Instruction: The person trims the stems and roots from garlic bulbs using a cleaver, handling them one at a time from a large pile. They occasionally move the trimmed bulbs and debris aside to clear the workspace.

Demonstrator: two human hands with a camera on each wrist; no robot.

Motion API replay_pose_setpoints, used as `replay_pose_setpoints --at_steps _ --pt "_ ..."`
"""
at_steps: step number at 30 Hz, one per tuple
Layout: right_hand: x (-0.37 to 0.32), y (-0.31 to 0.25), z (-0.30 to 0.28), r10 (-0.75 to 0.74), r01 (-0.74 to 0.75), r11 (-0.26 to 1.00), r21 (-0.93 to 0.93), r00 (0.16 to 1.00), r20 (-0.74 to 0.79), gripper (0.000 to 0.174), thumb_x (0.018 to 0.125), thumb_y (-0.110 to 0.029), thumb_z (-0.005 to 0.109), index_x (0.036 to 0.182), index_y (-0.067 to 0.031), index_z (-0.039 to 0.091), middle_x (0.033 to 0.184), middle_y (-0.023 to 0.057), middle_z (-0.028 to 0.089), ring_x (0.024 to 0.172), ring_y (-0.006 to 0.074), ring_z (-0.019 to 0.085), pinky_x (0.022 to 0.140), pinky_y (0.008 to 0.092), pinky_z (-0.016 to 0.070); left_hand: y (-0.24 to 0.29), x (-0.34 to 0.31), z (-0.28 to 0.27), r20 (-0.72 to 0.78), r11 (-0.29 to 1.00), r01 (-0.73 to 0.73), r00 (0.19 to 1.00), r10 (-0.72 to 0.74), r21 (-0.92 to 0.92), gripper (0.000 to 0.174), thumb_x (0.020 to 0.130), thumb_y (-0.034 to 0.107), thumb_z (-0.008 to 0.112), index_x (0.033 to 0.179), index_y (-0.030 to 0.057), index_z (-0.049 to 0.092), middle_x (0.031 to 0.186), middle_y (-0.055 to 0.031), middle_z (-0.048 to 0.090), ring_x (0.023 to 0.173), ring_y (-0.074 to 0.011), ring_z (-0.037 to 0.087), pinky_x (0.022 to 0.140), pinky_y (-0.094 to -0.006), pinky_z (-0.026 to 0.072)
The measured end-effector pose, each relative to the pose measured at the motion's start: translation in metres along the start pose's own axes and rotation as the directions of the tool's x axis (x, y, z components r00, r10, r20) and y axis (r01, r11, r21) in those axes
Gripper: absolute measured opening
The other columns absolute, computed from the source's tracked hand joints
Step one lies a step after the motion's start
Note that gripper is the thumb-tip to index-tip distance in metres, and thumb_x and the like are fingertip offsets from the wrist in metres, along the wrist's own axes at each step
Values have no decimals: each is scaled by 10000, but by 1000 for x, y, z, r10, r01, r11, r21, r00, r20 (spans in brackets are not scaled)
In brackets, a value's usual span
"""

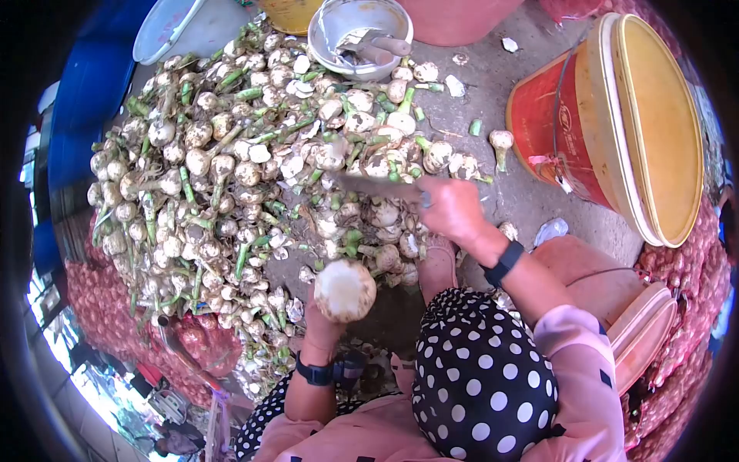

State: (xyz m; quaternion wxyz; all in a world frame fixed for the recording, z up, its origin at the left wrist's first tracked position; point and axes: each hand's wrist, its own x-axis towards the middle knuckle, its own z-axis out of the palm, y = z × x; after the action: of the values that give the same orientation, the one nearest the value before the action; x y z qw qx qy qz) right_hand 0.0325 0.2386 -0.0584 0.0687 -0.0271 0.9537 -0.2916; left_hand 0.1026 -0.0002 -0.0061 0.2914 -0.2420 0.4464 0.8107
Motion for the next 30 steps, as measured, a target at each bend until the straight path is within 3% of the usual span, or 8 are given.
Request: replay_pose_setpoints --at_steps 3,7,9,12,16,22,27,30 --pt "-1 -13 -8 67 -409 404 818 905 420 108 800 -135 656 832 -34 636 768 50 650 693 178 638 638 301 514 28 37 5 467 346 -574 813 347 742 490 755 72 659 1216 -8 515 1189 -134 567 1067 -238 562 925 -350 442" --pt "-3 -28 2 69 -505 -126 854 854 515 315 777 -121 720 1020 31 588 925 80 636 767 129 606 706 259 490 11 43 31 37 613 -506 789 614 606 453 804 56 599 1243 21 492 1234 -146 500 1071 -235 541 903 -348 446" --pt "-7 -38 5 59 -459 -128 879 882 469 282 763 -127 740 983 5 623 884 41 648 764 115 603 712 252 484 8 43 41 -286 739 -501 703 651 450 432 837 45 558 1261 40 477 1263 -154 456 1074 -232 527 888 -348 448" --pt "-4 -51 2 -106 -113 698 708 960 258 122 763 -153 725 817 -57 672 639 41 606 611 107 590 565 271 460 6 36 31 -256 952 -293 931 261 -95 353 847 70 528 1181 -40 492 1138 -152 543 947 -203 589 814 -318 500" --pt "-1 -47 -14 -290 272 841 467 957 -35 187 647 9 647 830 -33 650 656 49 600 585 129 579 536 301 462 3 37 7 -160 952 -216 970 183 -217 389 797 111 528 1142 -67 506 1035 -146 604 864 -208 625 772 -297 518" --pt "-5 3 22 254 -249 730 637 963 86 131 771 -50 660 898 -18 668 699 -20 611 615 51 542 551 211 432 33 20 5 111 792 -594 805 583 142 463 771 72 553 1223 -14 505 1255 -116 510 1162 -233 478 1012 -318 348" --pt "1 8 11 481 -347 572 743 876 38 87 806 -79 664 873 -23 670 635 -39 571 518 42 489 477 195 381 -35 10 -211 -519 469 229 289 804 853 423 737 52 682 1134 -13 549 1136 -168 557 1017 -305 555 906 -415 434" --pt "-2 2 16 489 -353 518 779 870 68 84 801 -80 674 869 -31 667 637 -44 560 509 37 471 467 196 364 -76 -16 -256 -786 358 742 356 506 566 729 736 240 674 1335 40 309 1075 -236 598 1020 -392 565 884 -465 430"
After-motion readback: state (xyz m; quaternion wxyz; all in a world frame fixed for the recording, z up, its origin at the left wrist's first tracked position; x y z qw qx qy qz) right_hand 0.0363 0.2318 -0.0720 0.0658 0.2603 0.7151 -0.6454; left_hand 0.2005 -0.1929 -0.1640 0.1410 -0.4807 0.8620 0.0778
